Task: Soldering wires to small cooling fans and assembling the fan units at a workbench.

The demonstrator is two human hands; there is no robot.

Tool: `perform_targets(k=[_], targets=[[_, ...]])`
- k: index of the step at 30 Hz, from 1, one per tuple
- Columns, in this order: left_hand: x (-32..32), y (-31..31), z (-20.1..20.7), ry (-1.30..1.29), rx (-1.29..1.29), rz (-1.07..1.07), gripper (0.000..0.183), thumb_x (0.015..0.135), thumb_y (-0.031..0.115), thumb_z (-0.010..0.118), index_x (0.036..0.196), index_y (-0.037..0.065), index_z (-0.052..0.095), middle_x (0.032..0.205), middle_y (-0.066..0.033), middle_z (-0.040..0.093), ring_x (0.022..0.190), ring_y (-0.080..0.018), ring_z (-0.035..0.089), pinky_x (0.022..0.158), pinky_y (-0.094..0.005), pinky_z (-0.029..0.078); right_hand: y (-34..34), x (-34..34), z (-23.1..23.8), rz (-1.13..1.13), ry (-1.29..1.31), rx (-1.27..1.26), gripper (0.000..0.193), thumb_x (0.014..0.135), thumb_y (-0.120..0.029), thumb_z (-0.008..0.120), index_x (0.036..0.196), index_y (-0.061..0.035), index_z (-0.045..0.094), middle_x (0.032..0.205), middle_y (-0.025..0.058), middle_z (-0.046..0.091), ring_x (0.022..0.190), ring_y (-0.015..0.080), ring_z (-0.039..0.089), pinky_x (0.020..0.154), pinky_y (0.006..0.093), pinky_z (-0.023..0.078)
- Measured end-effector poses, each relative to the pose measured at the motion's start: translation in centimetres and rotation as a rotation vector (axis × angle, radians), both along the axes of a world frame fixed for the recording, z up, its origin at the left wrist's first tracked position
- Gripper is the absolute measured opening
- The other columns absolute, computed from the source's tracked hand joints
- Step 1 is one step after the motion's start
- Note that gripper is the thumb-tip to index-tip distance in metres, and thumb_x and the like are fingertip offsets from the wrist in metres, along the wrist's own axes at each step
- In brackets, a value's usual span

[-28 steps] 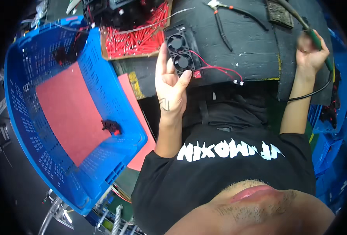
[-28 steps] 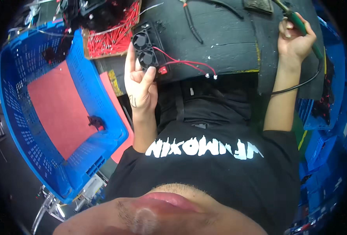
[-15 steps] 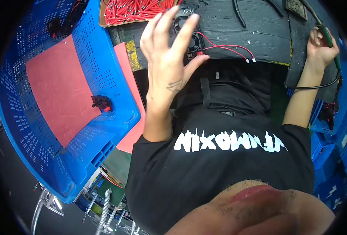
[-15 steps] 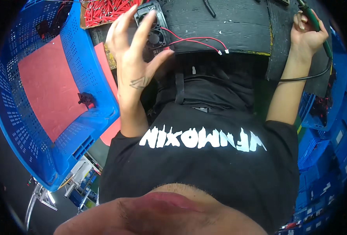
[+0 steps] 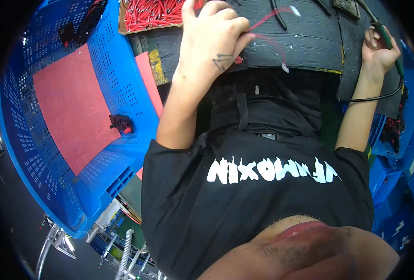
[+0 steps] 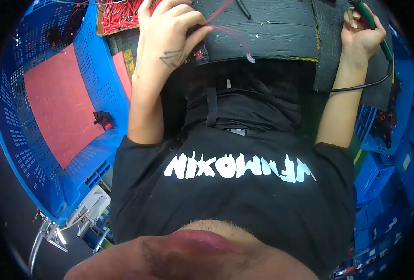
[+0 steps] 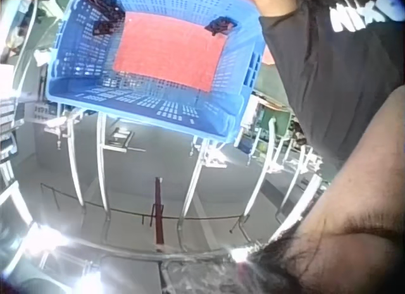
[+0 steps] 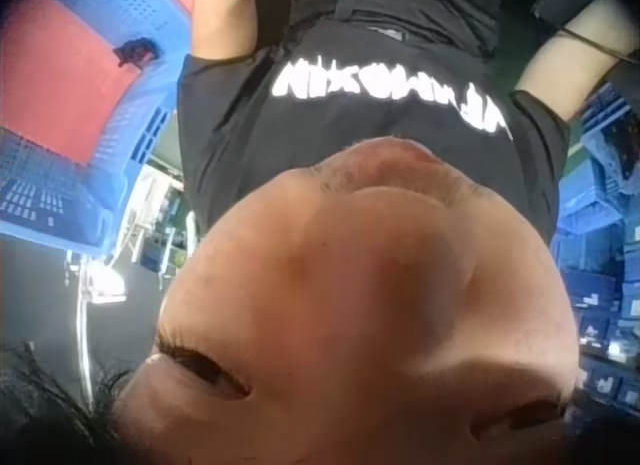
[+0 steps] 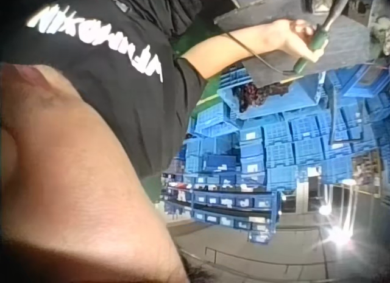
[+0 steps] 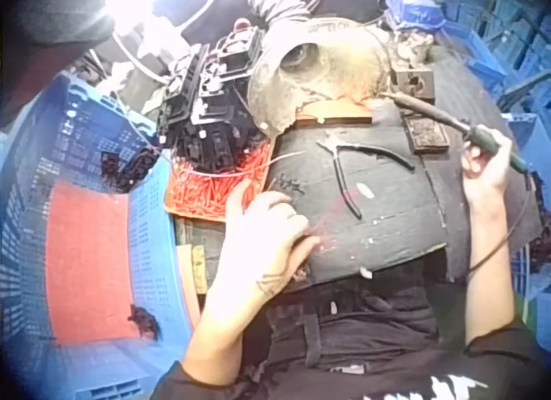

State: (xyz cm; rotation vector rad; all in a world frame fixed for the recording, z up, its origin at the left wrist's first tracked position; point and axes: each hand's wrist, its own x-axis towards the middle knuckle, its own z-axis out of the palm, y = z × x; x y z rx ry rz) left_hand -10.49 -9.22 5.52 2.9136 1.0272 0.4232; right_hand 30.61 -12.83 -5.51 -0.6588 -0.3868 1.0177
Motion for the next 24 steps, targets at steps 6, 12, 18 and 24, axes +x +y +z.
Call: perform_targets(k=[6,12,18,24], targets=[[1.7,0.4,-0.1,-0.277,-0.030,0.106,0.016,0.078,0.020,0.079,0.076,0.009,0.068,0.065,-0.0097,0.062,0.066,-0.0311,0.060,0.067,-0.0427,0.045,0.1,-0.4,0.0,0.035,0.005,0.027,0.041,0.088,-0.021,0.045,0.095,0.0131,0.066,0.071,0.0190,0.055,0.053,0.0199,0.041,0.053,0.0294,0.033],[3.0,0.9,-1.9,-0.346,-0.089,0.391,0.029,0.080,0.012,0.079,0.107,0.007,0.070,0.078,-0.0124,0.064,0.071,-0.0316,0.064,0.071,-0.0414,0.050,0.1,-0.6,0.2,0.025,0.011,0.008,0.040,0.088,-0.021,0.046,0.095,0.0127,0.066,0.071,0.0184,0.055,0.053,0.0198,0.041,0.053,0.0296,0.032],[1.9,0.6,-0.5,-0.167,0.324,0.050,0.051,0.069,0.014,0.087,0.115,0.004,0.066,0.102,-0.0083,0.061,0.094,-0.0294,0.061,0.080,-0.0401,0.050,0.0,-0.3,0.0,0.047,0.017,0.045,0.042,0.088,-0.023,0.046,0.096,0.0131,0.066,0.070,0.0185,0.054,0.054,0.0201,0.041,0.054,0.0295,0.032],[-0.5,-1.7,-2.3,-0.172,-0.113,-0.030,0.056,0.074,0.022,0.084,0.124,0.006,0.066,0.128,-0.0103,0.065,0.118,-0.0316,0.060,0.102,-0.0423,0.046,-0.3,-0.1,-0.4,0.028,0.019,0.030,0.044,0.089,-0.023,0.045,0.101,0.0139,0.066,0.071,0.0196,0.054,0.055,0.0207,0.041,0.057,0.0301,0.035]])
